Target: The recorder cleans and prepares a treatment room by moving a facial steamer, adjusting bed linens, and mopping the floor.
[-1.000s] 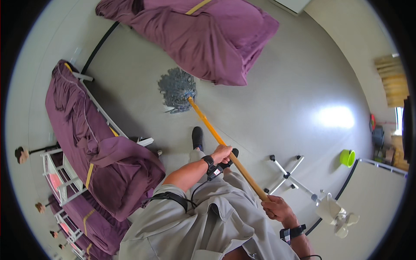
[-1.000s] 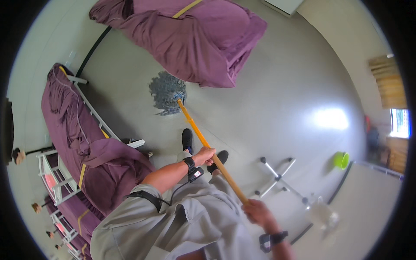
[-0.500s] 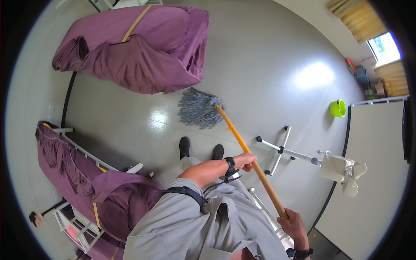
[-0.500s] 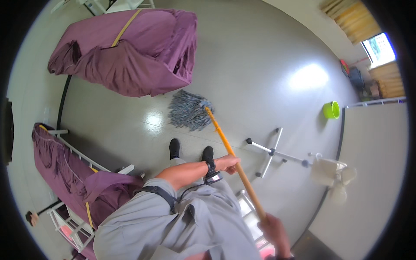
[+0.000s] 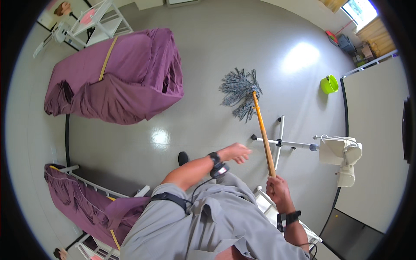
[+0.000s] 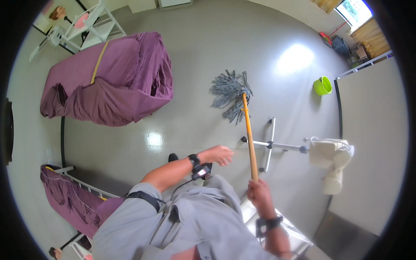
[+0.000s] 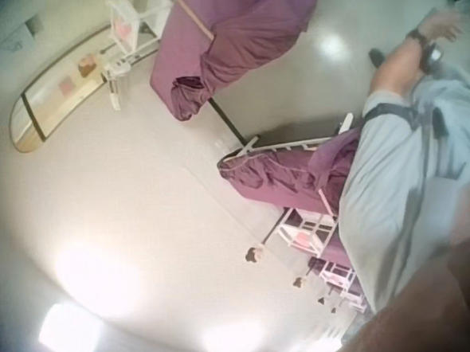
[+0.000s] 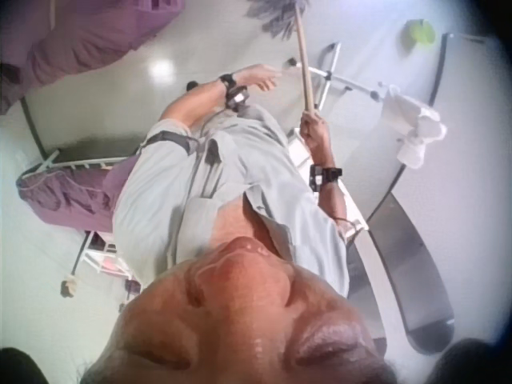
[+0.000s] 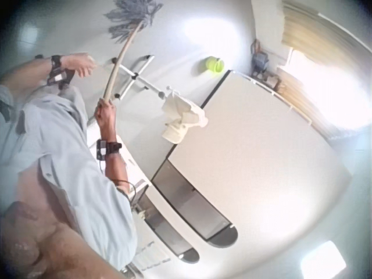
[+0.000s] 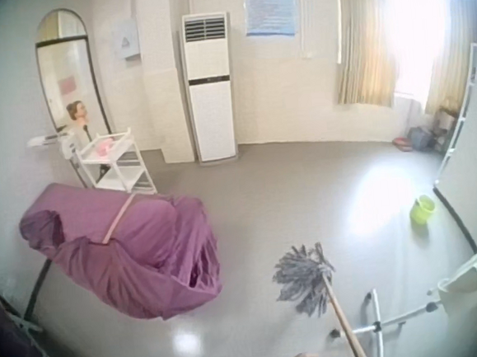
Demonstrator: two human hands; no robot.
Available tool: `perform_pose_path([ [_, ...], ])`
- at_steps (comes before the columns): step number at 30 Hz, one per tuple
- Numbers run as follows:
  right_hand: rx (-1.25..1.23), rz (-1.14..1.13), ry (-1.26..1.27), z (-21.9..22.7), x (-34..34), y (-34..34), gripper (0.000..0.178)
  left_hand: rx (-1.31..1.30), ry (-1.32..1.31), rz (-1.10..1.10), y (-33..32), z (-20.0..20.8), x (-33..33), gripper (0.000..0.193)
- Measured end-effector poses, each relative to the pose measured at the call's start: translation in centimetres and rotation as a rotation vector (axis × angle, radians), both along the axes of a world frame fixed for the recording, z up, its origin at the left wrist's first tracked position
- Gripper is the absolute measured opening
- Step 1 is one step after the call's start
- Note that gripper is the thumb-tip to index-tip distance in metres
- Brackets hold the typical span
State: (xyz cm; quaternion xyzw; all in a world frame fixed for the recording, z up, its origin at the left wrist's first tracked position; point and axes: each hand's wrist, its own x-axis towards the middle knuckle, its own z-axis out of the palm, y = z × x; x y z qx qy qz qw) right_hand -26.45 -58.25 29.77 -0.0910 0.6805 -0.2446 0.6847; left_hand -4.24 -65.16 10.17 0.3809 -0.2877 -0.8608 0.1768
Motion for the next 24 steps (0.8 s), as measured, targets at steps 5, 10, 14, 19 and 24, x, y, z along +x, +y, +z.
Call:
perform_pose_path([
  [5,-0.259,0.334,0.133,-5.7,-1.3,-6.4,0.008,0.027,-0.359,0.208,1.8,-1.8,11.3,0.040],
  [10,-0.148,0.240,0.156,-6.3,2.7,-13.9,0.009,0.162,-0.470,0.478,7.3,-1.8,22.2,0.033],
  [14,-0.210,0.269,0.156,-6.5,5.4,-19.4,0.011,0.288,-0.551,0.577,10.6,-3.5,26.7,0.036],
  [19,-0.534,0.502,0.336,-12.2,3.4,-24.2,0.014,0.311,-0.617,0.521,8.3,-5.6,28.6,0.033],
  [24,-0.308,0.359,0.203,-4.5,5.5,-29.1,0.010,0.251,-0.716,0.516,4.5,-4.8,32.9,0.029],
])
